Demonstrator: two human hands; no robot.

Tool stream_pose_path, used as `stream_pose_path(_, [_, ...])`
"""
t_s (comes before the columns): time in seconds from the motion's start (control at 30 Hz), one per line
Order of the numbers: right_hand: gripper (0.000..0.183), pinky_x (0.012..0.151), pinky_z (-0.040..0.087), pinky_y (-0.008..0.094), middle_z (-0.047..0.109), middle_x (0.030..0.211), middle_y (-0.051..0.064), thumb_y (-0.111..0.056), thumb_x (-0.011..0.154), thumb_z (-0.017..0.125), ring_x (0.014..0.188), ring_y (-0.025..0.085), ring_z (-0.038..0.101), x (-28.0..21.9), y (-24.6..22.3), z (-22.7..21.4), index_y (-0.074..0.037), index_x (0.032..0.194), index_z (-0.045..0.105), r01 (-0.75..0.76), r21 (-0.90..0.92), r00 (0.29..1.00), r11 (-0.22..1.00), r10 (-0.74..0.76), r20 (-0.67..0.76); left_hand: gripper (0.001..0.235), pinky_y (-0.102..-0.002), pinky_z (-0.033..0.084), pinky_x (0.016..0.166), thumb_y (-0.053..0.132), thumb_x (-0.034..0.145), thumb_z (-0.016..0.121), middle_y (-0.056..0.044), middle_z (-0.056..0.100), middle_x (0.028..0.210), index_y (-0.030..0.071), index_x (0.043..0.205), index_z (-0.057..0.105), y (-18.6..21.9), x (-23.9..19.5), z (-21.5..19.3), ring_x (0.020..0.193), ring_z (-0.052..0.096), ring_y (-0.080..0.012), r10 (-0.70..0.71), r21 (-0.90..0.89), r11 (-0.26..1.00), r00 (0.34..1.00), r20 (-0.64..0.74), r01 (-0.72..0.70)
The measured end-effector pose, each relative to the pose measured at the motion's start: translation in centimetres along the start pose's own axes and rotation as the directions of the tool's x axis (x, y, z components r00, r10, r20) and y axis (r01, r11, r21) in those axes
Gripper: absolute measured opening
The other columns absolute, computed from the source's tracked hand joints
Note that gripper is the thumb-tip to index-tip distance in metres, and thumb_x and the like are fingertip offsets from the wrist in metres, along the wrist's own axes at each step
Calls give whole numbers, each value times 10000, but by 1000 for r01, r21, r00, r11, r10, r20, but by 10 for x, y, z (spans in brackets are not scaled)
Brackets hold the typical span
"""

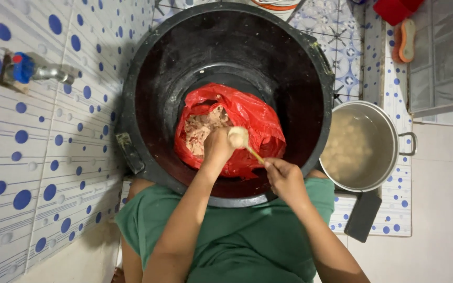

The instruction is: The person scoops a paste-like mixture from a red plastic bag inside a black bucket using a spoon, rolls it into balls by hand, and drops them into a pot of water. The process repeats continuously throughout the clip.

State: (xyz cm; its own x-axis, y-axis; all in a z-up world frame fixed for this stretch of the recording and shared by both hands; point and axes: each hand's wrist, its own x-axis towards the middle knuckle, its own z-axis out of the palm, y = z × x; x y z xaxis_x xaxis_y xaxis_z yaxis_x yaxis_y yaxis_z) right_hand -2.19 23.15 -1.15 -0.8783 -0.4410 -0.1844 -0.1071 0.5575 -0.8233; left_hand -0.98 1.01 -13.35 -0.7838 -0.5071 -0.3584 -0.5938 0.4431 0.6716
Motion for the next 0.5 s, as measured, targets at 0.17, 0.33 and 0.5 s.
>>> stream_pose_path(0.17, [243, 277, 374, 284, 451, 494, 95, -49, 984, 606, 293, 163, 458, -16, 20, -45, 120, 1121, 714, -235, 470, 972, 851, 201, 122, 135, -524, 610, 835, 139, 836, 695, -149, 766, 881, 93, 946, 758, 15, -2, -9, 957, 750, -375, 145, 227, 962, 988, 49, -153])
stream_pose_path(0.33, [356, 421, 398, 290, 519, 444, 94, -190, 1004, 662, 359, 186, 524, -17, 68, -121, -36, 683, 666, -167, 206, 931, 964, 223, -289, 234, -551, 593, 869, 109, 818, 688, -156, 771, 980, 88, 1036, 769, 10, 12, -3, 1040, 739, -364, 10, 350, 935, 988, 153, -63])
stream_pose_path(0.5, [235, 566, 500, 378, 663, 667, 172, -158, 1089, 625, 611, 279, 656, 2, 158, -162, 16, 1012, 763, -315, -124, 812, 941, 200, -549, 270, -552, 588, 874, 142, 832, 657, -151, 772, 990, 133, 1083, 755, 14, 7, -7, 1053, 734, -378, -13, 404, 913, 986, 169, -57])
